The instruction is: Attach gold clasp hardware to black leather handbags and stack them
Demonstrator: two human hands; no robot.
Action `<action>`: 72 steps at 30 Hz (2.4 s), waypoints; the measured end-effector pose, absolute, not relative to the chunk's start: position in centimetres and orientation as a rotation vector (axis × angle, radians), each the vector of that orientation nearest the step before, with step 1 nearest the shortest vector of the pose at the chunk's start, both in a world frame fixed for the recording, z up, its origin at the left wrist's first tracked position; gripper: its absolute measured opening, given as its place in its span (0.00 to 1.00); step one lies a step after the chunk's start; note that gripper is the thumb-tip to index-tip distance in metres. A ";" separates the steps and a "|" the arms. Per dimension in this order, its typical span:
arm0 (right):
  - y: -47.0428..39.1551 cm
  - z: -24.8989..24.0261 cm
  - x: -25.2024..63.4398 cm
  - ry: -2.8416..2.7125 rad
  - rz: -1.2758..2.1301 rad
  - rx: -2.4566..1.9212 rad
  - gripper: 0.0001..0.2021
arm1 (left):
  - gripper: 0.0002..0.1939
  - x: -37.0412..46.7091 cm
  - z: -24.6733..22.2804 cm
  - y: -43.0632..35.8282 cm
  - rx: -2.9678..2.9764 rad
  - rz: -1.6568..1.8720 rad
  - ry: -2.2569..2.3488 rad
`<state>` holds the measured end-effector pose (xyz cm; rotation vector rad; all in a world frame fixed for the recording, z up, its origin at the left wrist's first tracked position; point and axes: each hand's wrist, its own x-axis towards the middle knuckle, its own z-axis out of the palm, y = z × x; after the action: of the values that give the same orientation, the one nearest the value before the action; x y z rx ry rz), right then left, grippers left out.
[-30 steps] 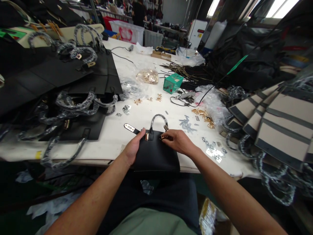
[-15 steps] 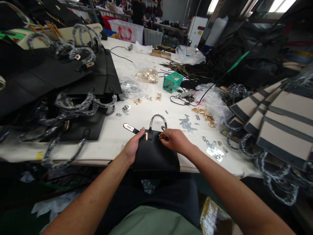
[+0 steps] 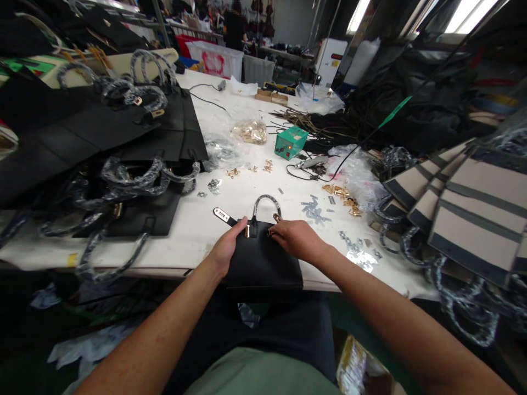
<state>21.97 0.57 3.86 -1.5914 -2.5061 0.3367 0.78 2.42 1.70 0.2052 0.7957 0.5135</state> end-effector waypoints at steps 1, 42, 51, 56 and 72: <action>0.5 3.9 21.8 -2.518 0.298 -1.614 0.09 | 0.24 0.8 1.7 2.5 0.203 0.509 0.789; 0.8 3.9 21.0 -2.356 0.485 -1.500 0.03 | 0.29 1.0 0.3 2.0 0.603 0.732 0.910; 0.6 4.3 21.0 -2.232 0.645 -1.501 0.03 | 0.27 0.9 0.4 1.8 0.614 0.732 0.839; 0.4 3.8 21.0 -2.150 0.712 -1.577 0.04 | 0.27 1.0 0.7 1.6 0.599 0.753 0.828; -1.3 4.3 20.1 -2.391 0.398 -1.651 0.09 | 0.27 0.8 0.6 1.3 0.703 0.723 0.852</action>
<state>20.11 -1.29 4.26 -1.6512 -2.3905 0.3983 0.84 1.33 0.55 0.7025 0.8522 0.7227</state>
